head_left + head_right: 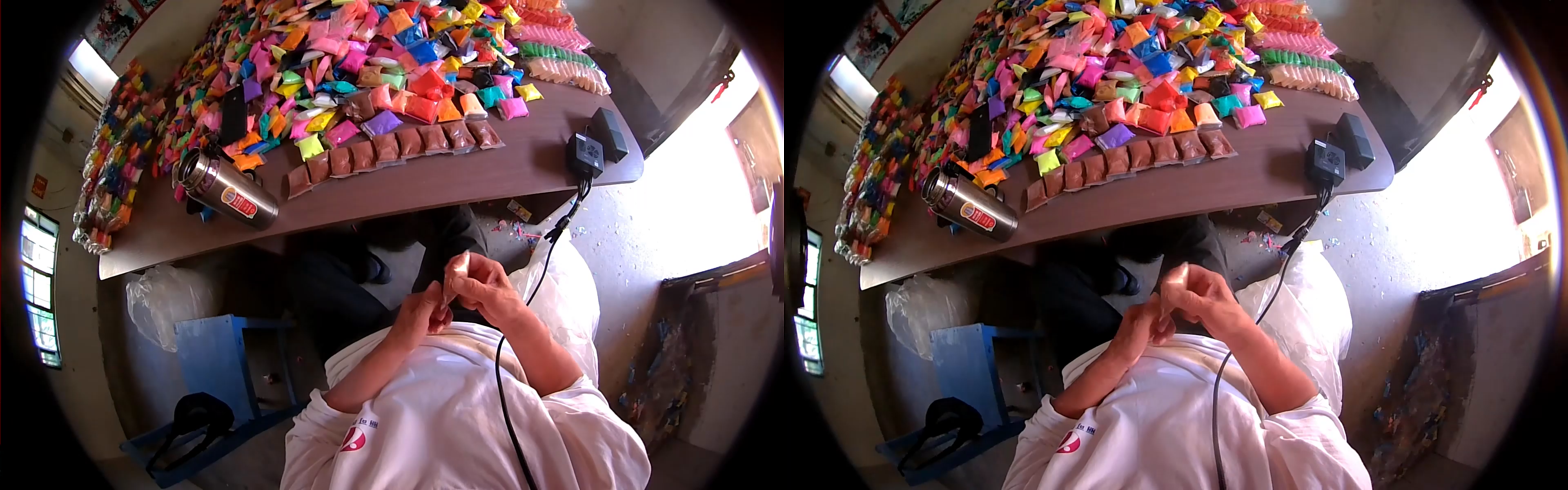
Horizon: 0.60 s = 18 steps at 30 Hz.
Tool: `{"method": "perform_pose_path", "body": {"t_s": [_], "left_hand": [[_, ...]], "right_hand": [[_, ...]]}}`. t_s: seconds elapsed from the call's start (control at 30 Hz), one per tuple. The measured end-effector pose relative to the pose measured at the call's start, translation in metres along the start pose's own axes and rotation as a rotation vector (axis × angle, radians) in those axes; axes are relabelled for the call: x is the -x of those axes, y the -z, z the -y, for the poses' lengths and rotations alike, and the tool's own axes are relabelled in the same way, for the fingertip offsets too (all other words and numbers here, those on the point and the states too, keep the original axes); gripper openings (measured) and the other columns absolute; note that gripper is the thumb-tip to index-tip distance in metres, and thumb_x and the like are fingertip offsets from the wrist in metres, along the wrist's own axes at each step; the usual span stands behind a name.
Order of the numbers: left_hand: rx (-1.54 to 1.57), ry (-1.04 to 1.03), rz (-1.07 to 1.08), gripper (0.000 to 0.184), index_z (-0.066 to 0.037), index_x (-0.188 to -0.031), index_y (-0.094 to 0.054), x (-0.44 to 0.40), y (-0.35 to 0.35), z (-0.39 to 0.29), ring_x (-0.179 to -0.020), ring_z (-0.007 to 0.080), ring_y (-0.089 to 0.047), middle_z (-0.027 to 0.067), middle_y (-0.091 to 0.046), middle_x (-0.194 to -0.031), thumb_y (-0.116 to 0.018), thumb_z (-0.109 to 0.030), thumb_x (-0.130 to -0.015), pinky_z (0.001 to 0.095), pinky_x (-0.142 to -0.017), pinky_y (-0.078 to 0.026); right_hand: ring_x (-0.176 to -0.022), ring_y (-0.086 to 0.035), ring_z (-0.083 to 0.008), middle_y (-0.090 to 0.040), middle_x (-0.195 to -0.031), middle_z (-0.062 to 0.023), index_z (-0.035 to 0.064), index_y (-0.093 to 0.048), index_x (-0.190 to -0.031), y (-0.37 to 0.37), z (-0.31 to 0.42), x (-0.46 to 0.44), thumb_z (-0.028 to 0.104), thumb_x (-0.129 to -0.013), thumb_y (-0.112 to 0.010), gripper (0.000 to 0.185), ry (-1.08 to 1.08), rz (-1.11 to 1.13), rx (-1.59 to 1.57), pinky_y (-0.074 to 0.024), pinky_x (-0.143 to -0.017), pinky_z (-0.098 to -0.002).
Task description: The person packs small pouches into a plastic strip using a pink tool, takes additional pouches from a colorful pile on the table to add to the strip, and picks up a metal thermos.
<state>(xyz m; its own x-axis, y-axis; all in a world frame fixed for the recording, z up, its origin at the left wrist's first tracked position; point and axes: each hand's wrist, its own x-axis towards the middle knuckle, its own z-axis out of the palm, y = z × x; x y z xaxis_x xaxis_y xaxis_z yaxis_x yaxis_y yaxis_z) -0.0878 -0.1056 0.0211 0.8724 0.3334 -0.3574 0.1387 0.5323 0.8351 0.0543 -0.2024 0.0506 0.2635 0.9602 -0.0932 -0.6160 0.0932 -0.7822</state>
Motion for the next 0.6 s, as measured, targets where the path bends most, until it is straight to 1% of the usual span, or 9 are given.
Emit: {"method": "perform_pose_path", "body": {"t_s": [0.03, 0.07, 0.1, 0.17, 0.2, 0.27, 0.37, 0.47, 0.6], "left_hand": [[0.000, 0.000, 0.000, 0.052, -0.007, -0.066, -0.048, 0.000, 0.002, 0.003, -0.049, 0.0082, -0.042, 0.0024, -0.048, -0.061, -0.043, -0.050, -0.095, 0.0212, -0.044, -0.031], [0.046, -0.004, -0.008, 0.052, -0.007, -0.067, -0.049, 0.000, 0.002, 0.004, -0.050, 0.0083, -0.042, 0.0020, -0.048, -0.061, -0.043, -0.050, -0.095, 0.0216, -0.045, -0.031], [0.092, -0.010, -0.016, 0.051, -0.007, -0.068, -0.050, 0.000, 0.003, 0.003, -0.051, 0.0084, -0.042, 0.0017, -0.048, -0.061, -0.043, -0.050, -0.095, 0.0220, -0.045, -0.031], [0.053, -0.018, 0.022, 0.050, -0.006, -0.069, -0.051, 0.002, 0.002, -0.003, -0.052, 0.0081, -0.042, 0.0009, -0.047, -0.062, -0.044, -0.048, -0.096, 0.0222, -0.047, -0.031], [0.016, -0.025, 0.062, 0.050, -0.005, -0.070, -0.052, 0.003, 0.001, -0.005, -0.054, 0.0078, -0.042, 0.0002, -0.047, -0.062, -0.044, -0.047, -0.096, 0.0225, -0.048, -0.032], [-0.093, -0.074, 0.060, 0.049, -0.005, -0.070, -0.052, 0.003, 0.000, -0.005, -0.055, 0.0074, -0.041, -0.0004, -0.047, -0.062, -0.044, -0.045, -0.097, 0.0223, -0.050, -0.032], [-0.206, -0.178, 0.068, 0.047, -0.003, -0.073, -0.054, 0.004, -0.001, -0.002, -0.057, 0.0066, -0.041, -0.0011, -0.047, -0.062, -0.045, -0.043, -0.097, 0.0222, -0.052, -0.032], [-0.232, -0.234, 0.078, 0.047, -0.003, -0.076, -0.055, 0.005, -0.002, 0.000, -0.058, 0.0063, -0.041, -0.0009, -0.047, -0.063, -0.045, -0.043, -0.097, 0.0224, -0.053, -0.034], [-0.262, -0.185, 0.097, 0.046, -0.001, -0.080, -0.057, 0.005, -0.002, 0.001, -0.058, 0.0080, -0.043, 0.0001, -0.049, -0.063, -0.046, -0.043, -0.097, 0.0233, -0.054, -0.035]], "right_hand": [[-0.064, -0.056, -0.0100, -0.060, -0.083, -0.0062, -0.0015, -0.055, -0.104, -0.002, 0.002, 0.001, 0.020, -0.085, -0.069, 0.032, -0.011, -0.076, 0.049, -0.0365, -0.050, -0.0195], [-0.067, -0.061, -0.0122, -0.062, -0.083, -0.0071, -0.0002, -0.054, -0.093, -0.011, 0.007, 0.001, 0.017, -0.087, -0.067, 0.022, 0.040, -0.060, 0.007, -0.0419, -0.051, -0.0192], [-0.067, -0.061, -0.0122, -0.062, -0.083, -0.0071, -0.0002, -0.054, -0.093, -0.010, 0.006, 0.001, 0.017, -0.087, -0.067, 0.022, 0.041, -0.061, 0.006, -0.0419, -0.051, -0.0192], [-0.078, -0.064, -0.0141, -0.064, -0.087, -0.0084, -0.0021, -0.056, -0.097, -0.006, -0.001, 0.002, 0.016, -0.087, -0.067, 0.024, -0.011, -0.024, 0.000, -0.0511, -0.063, -0.0220], [-0.078, -0.064, -0.0141, -0.064, -0.087, -0.0084, -0.0021, -0.056, -0.097, -0.005, -0.007, 0.002, 0.016, -0.087, -0.067, 0.024, -0.011, -0.024, -0.001, -0.0511, -0.063, -0.0220], [-0.077, -0.066, -0.0193, -0.064, -0.084, -0.0112, -0.0061, -0.055, -0.098, -0.003, -0.016, 0.001, 0.011, -0.090, -0.061, 0.020, 0.036, -0.140, 0.188, -0.0555, -0.069, -0.0301], [-0.079, -0.064, -0.0160, -0.065, -0.086, -0.0099, -0.0064, -0.057, -0.101, -0.006, -0.011, 0.001, 0.013, -0.088, -0.064, 0.025, 0.053, -0.219, 0.419, -0.0550, -0.071, -0.0290], [-0.080, -0.062, -0.0130, -0.065, -0.088, -0.0085, -0.0056, -0.057, -0.103, -0.006, -0.003, 0.002, 0.016, -0.088, -0.065, 0.027, 0.025, -0.140, 0.174, -0.0541, -0.073, -0.0275], [-0.084, -0.062, -0.0155, -0.062, -0.102, -0.0123, -0.0060, -0.055, -0.115, 0.011, -0.010, 0.003, 0.022, -0.087, -0.067, 0.041, -0.019, -0.117, 0.294, -0.0541, -0.075, -0.0291]]}}
